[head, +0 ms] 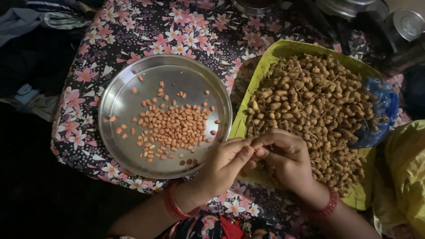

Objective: The person sits at a table and shells peanuts by hand, cracking the shells and placing the kernels onto a metal plate. The shells are discarded into a yellow bag.

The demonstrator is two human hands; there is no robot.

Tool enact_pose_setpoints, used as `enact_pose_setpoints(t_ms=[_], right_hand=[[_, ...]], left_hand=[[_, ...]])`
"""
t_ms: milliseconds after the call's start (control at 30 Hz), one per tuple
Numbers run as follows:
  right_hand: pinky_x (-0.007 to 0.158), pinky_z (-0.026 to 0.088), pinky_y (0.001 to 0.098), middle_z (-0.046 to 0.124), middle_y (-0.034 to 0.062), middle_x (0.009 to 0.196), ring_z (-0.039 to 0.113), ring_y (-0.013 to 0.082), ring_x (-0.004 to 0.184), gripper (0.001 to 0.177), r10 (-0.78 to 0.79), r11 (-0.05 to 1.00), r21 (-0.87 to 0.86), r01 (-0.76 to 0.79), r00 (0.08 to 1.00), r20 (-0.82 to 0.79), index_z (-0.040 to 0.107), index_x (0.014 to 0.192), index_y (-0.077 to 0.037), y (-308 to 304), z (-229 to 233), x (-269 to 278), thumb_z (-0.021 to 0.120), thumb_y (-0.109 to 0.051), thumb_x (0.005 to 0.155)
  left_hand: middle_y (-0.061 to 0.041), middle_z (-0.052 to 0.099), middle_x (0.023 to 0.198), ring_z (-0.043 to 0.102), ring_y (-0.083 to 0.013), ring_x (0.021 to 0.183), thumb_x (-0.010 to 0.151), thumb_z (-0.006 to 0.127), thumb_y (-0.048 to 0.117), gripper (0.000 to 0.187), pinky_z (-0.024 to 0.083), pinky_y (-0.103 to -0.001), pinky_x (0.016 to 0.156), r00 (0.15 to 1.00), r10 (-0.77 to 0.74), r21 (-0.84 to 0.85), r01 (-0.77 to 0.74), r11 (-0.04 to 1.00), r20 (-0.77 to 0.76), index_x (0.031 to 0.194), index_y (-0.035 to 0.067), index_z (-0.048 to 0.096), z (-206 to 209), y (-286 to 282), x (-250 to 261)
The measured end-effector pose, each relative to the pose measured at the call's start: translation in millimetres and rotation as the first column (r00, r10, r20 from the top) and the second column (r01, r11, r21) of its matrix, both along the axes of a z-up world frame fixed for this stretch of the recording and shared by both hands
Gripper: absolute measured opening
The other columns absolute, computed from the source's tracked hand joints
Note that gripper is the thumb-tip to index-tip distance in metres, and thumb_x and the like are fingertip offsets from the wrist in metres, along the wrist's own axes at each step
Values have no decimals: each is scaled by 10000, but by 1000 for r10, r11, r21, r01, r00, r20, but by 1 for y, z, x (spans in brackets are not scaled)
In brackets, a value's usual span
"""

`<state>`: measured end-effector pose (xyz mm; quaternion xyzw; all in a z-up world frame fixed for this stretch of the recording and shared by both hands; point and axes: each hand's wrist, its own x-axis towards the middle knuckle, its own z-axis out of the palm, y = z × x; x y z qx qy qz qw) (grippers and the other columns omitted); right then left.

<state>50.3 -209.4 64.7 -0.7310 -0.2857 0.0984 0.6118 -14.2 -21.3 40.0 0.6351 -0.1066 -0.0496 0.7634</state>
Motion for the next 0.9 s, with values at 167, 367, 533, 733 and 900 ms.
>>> enact_pose_setpoints(t_ms=[167,367,533,733,900], right_hand=[[671,584,272,741,93,899,690,146,741,77,-20,999,-38,18,998,-60,747,917,25,0,0,1,688,67,890],[648,594,316,725,139,905,695,182,715,55,101,963,269,-15,945,-310,708,934,68,-1,-1,-1,654,75,945],[630,597,332,727,159,905,693,194,703,47,110,955,296,-7,936,-333,684,936,73,1,2,-1,641,83,953],[642,623,347,723,147,873,718,214,697,68,86,969,246,10,923,-375,692,980,60,2,3,3,631,63,950],[722,610,339,704,127,959,701,197,816,104,89,957,286,49,889,-450,716,1038,59,-2,1,6,640,51,967]], left_hand=[[-55,683,1000,689,-107,859,1109,433,315,478,607,-231,744,997,23,4,-23,1000,68,1412,-19,593,-4,-1,2],[-76,695,993,695,-115,852,1097,500,190,403,621,-234,758,1000,6,-177,-3,984,15,1399,-64,579,-18,-7,4],[-80,700,994,699,-113,838,1078,523,139,381,632,-238,763,1000,-31,-272,30,962,0,1402,-57,567,-24,-8,7],[-80,689,993,656,-104,833,1079,556,104,411,597,-246,753,1000,0,-299,1,954,3,1462,-45,548,-20,-8,7],[-71,691,1007,653,-91,836,1021,603,52,433,596,-244,754,998,61,-227,-60,972,-3,1443,-22,544,-22,-11,9]])
